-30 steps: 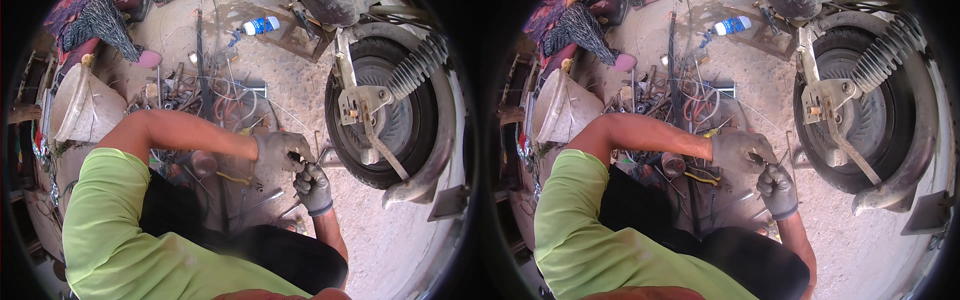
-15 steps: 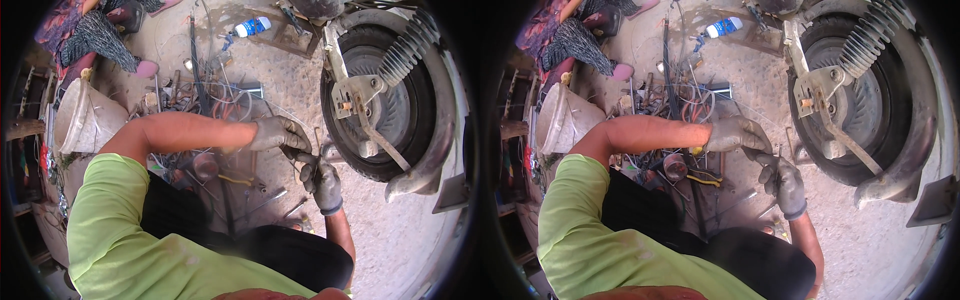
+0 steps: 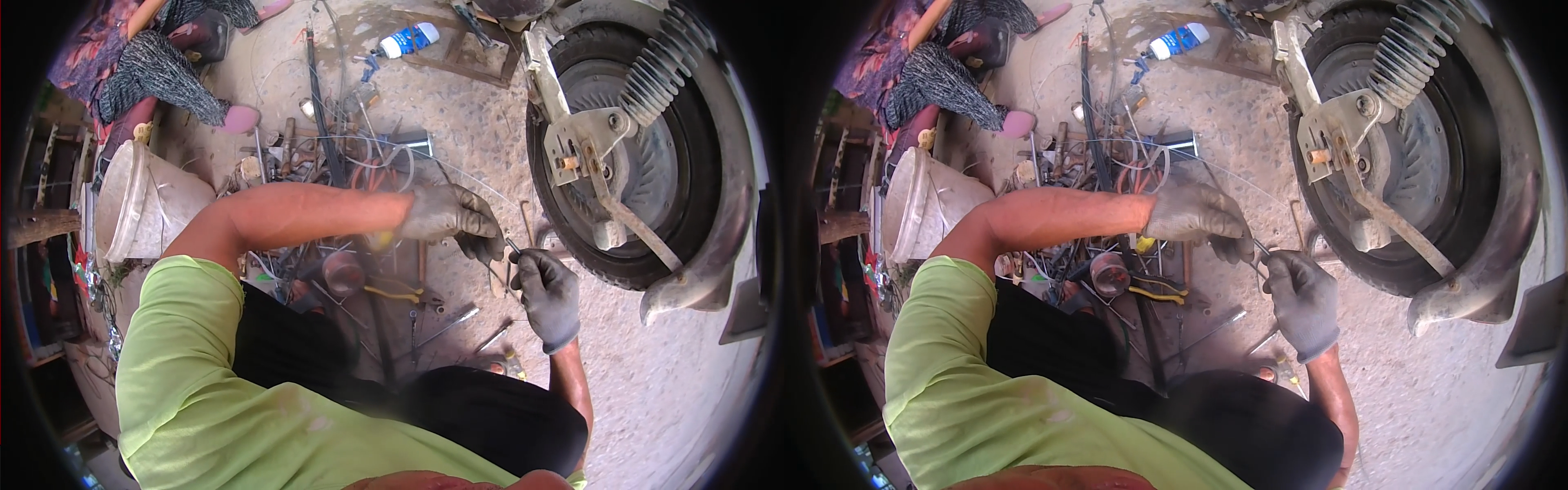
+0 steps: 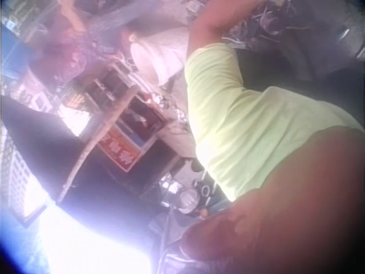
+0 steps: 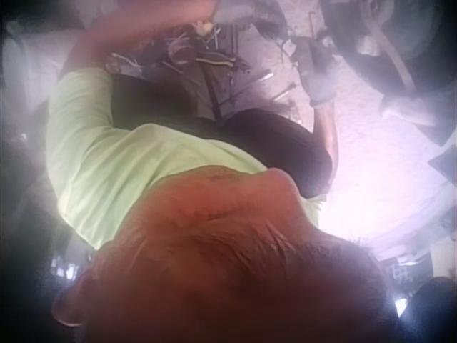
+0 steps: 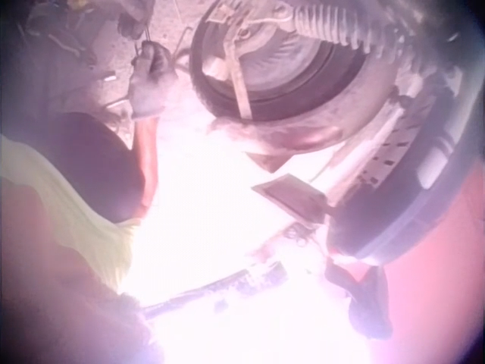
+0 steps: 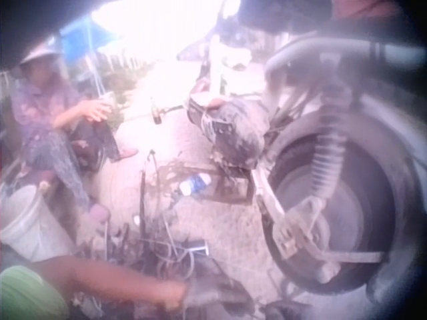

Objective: The person strips wires with a tool and connects electrical components near a vehicle wheel on the ground.

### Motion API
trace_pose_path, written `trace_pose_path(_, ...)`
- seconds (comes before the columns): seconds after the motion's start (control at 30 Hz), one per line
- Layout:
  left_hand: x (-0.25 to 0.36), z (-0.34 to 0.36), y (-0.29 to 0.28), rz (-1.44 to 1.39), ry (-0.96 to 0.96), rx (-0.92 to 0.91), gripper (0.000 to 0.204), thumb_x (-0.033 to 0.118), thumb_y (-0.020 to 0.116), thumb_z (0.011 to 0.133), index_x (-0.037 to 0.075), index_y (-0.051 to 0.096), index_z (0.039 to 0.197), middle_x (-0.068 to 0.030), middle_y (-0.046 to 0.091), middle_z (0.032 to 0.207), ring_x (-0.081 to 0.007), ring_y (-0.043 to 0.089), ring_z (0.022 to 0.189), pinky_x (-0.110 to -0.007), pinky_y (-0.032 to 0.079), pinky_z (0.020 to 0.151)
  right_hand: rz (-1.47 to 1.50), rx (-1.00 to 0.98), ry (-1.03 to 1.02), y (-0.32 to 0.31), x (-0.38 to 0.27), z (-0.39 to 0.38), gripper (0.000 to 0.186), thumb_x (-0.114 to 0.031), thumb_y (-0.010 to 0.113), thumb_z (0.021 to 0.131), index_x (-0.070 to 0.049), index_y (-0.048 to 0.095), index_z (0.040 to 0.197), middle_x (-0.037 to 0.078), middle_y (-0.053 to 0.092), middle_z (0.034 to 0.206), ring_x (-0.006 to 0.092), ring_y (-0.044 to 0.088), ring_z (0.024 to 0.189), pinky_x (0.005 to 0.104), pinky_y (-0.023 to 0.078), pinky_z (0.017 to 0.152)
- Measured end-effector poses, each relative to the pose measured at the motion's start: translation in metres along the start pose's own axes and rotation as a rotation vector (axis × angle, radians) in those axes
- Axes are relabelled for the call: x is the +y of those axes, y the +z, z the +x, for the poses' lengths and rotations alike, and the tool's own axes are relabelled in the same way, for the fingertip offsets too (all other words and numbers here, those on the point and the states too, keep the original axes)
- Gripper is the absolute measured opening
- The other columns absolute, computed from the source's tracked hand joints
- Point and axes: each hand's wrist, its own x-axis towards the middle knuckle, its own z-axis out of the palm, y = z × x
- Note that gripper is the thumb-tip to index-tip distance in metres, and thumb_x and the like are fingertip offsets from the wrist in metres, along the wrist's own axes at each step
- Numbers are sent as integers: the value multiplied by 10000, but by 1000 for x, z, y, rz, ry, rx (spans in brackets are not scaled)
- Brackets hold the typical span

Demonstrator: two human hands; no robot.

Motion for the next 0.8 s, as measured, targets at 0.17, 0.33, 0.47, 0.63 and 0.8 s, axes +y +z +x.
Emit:
trace_pose_path(0.17, -1, 1, 5, 55, -23, 39, 335, 315, 669, 995, 7, 728, 1114, -110, 759, 1062, -201, 729, 956, -341, 589, 852, -49, 16, -114, 3, 1, 0, 188, -115, 618, 1005, 48, 709, 1026, 58, 664, 741, 76, 611, 645, 254, 495, 593)
trace_pose_path(0.33, 5, 0, 11, 98, -29, 52, 322, 334, 686, 985, 28, 754, 1059, -85, 772, 1005, -174, 728, 919, -324, 589, 820, -153, 22, -154, 3, 8, 2, 142, -95, 641, 970, 22, 713, 1009, 111, 693, 798, 154, 670, 670, 291, 527, 634)
trace_pose_path(0.47, -4, 4, 9, 162, -35, 75, 293, 257, 638, 1017, -4, 730, 1114, -107, 764, 1051, -200, 738, 926, -325, 595, 839, -356, 95, -362, 3, 10, 5, 115, -80, 666, 911, -14, 724, 985, 167, 719, 905, 318, 713, 780, 376, 560, 709)
trace_pose_path(0.63, -4, 5, 23, 510, -28, 238, 249, 199, 615, 1029, -13, 742, 1055, -99, 765, 1035, -184, 736, 888, -308, 592, 816, -421, 85, -310, 2, 14, 4, 125, -99, 673, 888, -37, 731, 979, 172, 723, 944, 369, 704, 837, 416, 564, 737)
trace_pose_path(0.8, 14, 3, 33, 544, -113, 206, 275, 210, 592, 1038, -23, 737, 1029, -101, 763, 942, -176, 731, 812, -294, 582, 735, -523, 128, -416, 1, 17, 6, 131, -124, 684, 887, -62, 740, 987, 154, 724, 925, 356, 704, 817, 414, 563, 715)
